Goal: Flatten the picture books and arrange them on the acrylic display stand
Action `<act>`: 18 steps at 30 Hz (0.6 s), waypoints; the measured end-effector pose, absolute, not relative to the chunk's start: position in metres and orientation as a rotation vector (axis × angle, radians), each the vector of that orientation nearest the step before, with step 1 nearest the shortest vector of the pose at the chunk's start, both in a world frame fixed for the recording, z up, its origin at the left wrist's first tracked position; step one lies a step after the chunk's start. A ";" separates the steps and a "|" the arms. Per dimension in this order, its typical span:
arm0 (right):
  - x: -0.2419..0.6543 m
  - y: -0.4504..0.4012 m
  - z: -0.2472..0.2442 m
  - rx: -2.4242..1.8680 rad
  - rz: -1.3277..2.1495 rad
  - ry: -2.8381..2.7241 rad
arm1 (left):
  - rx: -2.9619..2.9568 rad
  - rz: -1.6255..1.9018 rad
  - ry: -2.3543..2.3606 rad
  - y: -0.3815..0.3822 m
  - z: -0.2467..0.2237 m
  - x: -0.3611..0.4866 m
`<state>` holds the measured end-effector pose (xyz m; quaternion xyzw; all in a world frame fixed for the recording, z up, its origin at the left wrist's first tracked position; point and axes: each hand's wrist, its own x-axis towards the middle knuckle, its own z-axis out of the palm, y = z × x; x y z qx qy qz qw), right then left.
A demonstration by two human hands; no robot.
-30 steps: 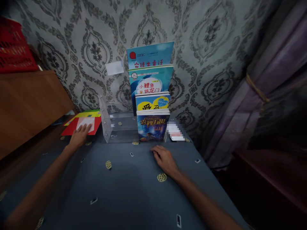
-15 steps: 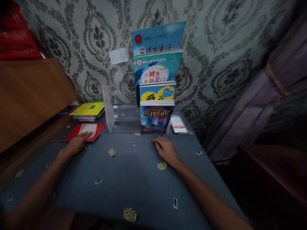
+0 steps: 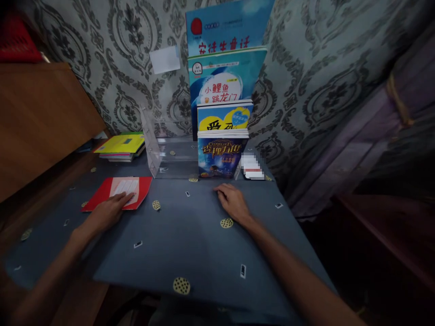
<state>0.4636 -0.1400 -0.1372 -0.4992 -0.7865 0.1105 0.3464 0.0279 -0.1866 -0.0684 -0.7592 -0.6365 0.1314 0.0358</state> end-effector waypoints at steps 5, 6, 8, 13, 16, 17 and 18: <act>0.462 -0.142 -0.135 -1.294 0.279 -2.041 | -2.384 0.412 -1.928 -0.202 -0.070 0.042; 0.462 -0.142 -0.135 -1.293 0.281 -2.042 | -2.391 0.397 -1.913 -0.206 -0.071 0.047; 0.461 -0.142 -0.135 -1.291 0.286 -2.040 | -2.406 0.343 -1.871 -0.215 -0.076 0.062; 0.462 -0.142 -0.136 -1.304 0.296 -2.028 | -2.464 0.292 -1.734 -0.239 -0.085 0.106; 0.460 -0.143 -0.137 -1.296 0.280 -2.051 | -2.536 0.257 -1.646 -0.252 -0.092 0.133; 0.459 -0.144 -0.136 -1.283 0.267 -2.060 | -2.557 0.234 -1.618 -0.256 -0.096 0.142; 0.457 -0.146 -0.134 -1.261 0.252 -2.067 | -2.573 0.208 -1.589 -0.259 -0.099 0.151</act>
